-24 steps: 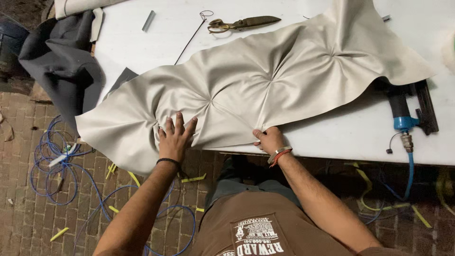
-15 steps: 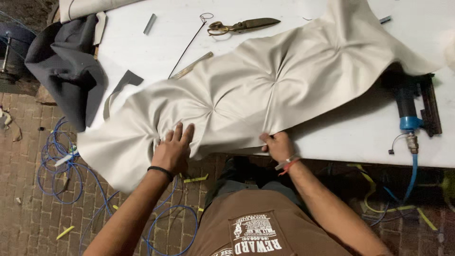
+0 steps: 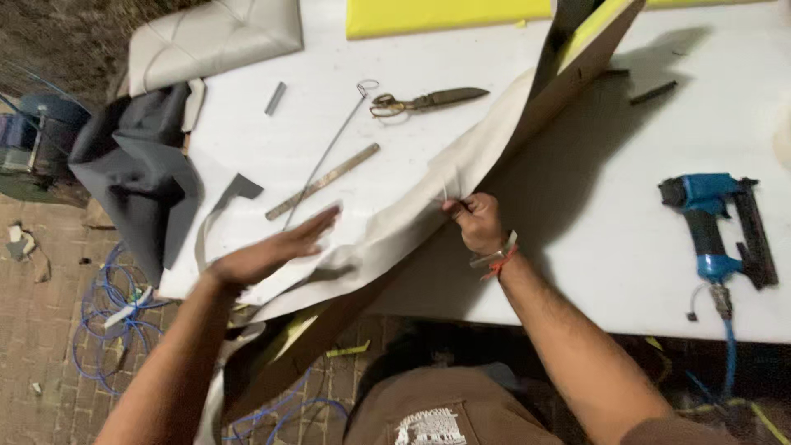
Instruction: The person gathers and pleats a light-colored vinyl fabric over yellow foam on a plywood board, pinching pleats into tufts and securing them with a pneumatic nail gun, working along the panel section by section and repositioning the fabric as they go.
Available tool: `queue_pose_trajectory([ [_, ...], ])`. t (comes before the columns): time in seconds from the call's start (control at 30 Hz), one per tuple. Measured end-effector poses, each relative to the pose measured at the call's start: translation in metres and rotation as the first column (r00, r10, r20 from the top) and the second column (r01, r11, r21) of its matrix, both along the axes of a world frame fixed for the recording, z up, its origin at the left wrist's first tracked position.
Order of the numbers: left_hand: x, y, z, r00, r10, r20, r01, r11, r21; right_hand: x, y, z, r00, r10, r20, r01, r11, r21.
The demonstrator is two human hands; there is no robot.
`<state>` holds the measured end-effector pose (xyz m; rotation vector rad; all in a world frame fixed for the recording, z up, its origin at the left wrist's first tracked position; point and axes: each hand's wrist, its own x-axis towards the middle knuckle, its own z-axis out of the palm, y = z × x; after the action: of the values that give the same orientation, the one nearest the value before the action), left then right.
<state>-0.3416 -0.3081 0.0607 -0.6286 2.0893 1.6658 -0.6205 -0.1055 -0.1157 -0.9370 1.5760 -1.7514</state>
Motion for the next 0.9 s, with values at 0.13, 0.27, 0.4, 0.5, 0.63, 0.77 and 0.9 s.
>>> queue_pose_trajectory([
  [0.13, -0.141, -0.073, -0.088, 0.975, -0.041, -0.217, 0.058, 0.996, 0.074, -0.01, -0.095, -0.004, 0.997, 0.042, 0.062, -0.038, 0.997, -0.066],
  [0.27, -0.181, -0.125, -0.121, 0.945, 0.1, -0.311, -0.02, 0.968, 0.251, 0.003, -0.178, -0.003, 0.995, -0.068, -0.076, 0.069, 0.998, 0.004],
  [0.4, -0.138, -0.064, -0.091, 0.953, -0.078, -0.292, 0.019, 0.98, -0.199, 0.031, -0.117, 0.009, 0.998, 0.045, 0.035, -0.044, 0.999, -0.023],
  [0.5, -0.103, -0.001, -0.072, 0.997, -0.045, -0.066, 0.013, 0.907, -0.421, 0.067, -0.053, 0.014, 1.0, 0.014, 0.021, -0.015, 0.998, 0.069],
  [0.63, -0.071, 0.043, -0.065, 0.99, -0.085, -0.116, 0.003, 0.819, -0.573, 0.09, 0.013, 0.005, 0.941, 0.071, -0.33, 0.02, 0.964, 0.265],
  [0.77, -0.064, 0.068, -0.053, 0.997, -0.035, -0.066, -0.018, 0.74, -0.673, 0.042, 0.14, 0.016, 0.943, -0.208, -0.261, 0.281, 0.916, 0.286],
  [0.9, -0.067, 0.1, -0.036, 1.0, 0.005, 0.03, 0.018, 0.713, -0.701, -0.066, 0.282, 0.035, 0.627, -0.31, -0.715, 0.779, 0.243, 0.578],
])
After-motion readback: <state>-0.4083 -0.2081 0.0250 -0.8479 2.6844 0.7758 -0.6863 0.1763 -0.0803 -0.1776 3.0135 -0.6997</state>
